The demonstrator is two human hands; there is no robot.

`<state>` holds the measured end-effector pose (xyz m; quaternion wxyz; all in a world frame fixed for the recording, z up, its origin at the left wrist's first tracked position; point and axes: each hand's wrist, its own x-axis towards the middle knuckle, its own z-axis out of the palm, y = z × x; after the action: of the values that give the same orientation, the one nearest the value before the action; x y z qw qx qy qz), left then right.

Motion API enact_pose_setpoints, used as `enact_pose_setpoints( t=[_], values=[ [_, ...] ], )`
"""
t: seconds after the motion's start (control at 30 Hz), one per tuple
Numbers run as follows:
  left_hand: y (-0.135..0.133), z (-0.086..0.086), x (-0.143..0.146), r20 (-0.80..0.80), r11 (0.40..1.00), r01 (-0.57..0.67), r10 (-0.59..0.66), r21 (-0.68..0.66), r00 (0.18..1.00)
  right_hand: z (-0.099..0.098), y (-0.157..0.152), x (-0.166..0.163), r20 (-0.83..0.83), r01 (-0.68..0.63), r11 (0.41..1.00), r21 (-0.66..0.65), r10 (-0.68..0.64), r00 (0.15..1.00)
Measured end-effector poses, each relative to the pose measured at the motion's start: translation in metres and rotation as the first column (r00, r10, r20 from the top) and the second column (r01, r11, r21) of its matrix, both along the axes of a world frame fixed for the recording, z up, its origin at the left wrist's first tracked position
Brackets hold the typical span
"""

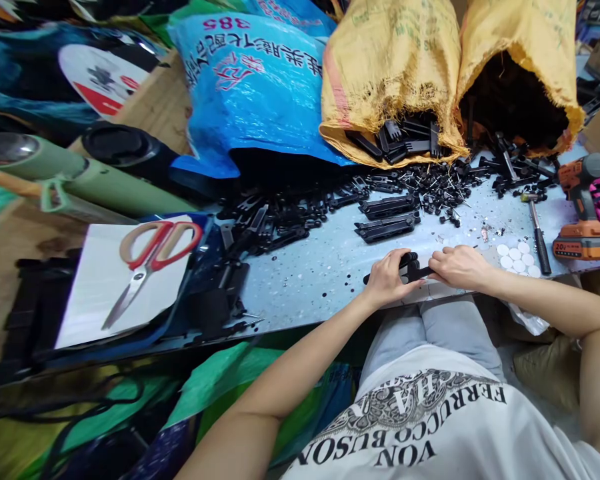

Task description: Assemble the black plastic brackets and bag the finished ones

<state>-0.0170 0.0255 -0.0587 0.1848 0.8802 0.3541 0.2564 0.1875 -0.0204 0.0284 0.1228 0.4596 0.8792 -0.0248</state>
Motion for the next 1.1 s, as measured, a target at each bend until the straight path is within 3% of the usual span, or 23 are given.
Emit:
enact_pose_setpoints(
  t=[0.17,0.3,0.47,0.6,0.73,0.8,0.93,1.0,1.1],
  values=[
    [-0.001,-0.003,0.004,0.022,0.998,0.014,-0.016,0.067,1.000,0.003,0.006,0.004,0.033,-0.044,0.999,-0.024,0.045,0.998],
    [-0.004,-0.007,0.006,0.044,0.996,0.017,-0.021,0.091,0.999,0.002,0.002,0.003,0.064,-0.069,0.997,0.036,0.066,0.996],
    [-0.005,-0.005,0.003,0.034,0.998,0.045,-0.046,0.033,0.998,0.002,0.000,0.002,0.065,-0.069,0.996,0.055,0.065,0.996],
    [-0.005,-0.002,0.002,0.010,0.997,0.063,-0.063,-0.040,0.998,0.003,0.003,0.002,0.042,-0.158,0.987,0.027,0.157,0.987],
    [-0.004,-0.002,0.003,0.029,0.999,-0.004,0.005,-0.033,1.000,0.006,0.001,-0.002,0.055,-0.051,0.996,0.072,0.047,0.997],
    [-0.004,-0.003,0.003,0.041,1.000,0.016,-0.016,-0.021,0.999,0.006,0.001,-0.003,0.053,-0.062,0.995,0.080,0.058,0.997],
    [-0.004,-0.003,0.004,-0.029,0.998,0.040,-0.042,-0.052,0.999,-0.009,0.008,0.011,0.007,-0.145,0.986,0.077,0.145,0.989],
    [-0.002,-0.001,0.010,-0.115,0.994,0.058,-0.069,-0.098,0.991,-0.024,0.010,0.024,-0.041,-0.119,0.990,0.080,0.122,0.992],
    [0.014,0.005,0.034,-0.183,0.975,0.187,-0.207,-0.122,0.961,-0.048,0.009,0.048,-0.139,-0.020,0.998,0.058,0.028,0.990]
  ],
)
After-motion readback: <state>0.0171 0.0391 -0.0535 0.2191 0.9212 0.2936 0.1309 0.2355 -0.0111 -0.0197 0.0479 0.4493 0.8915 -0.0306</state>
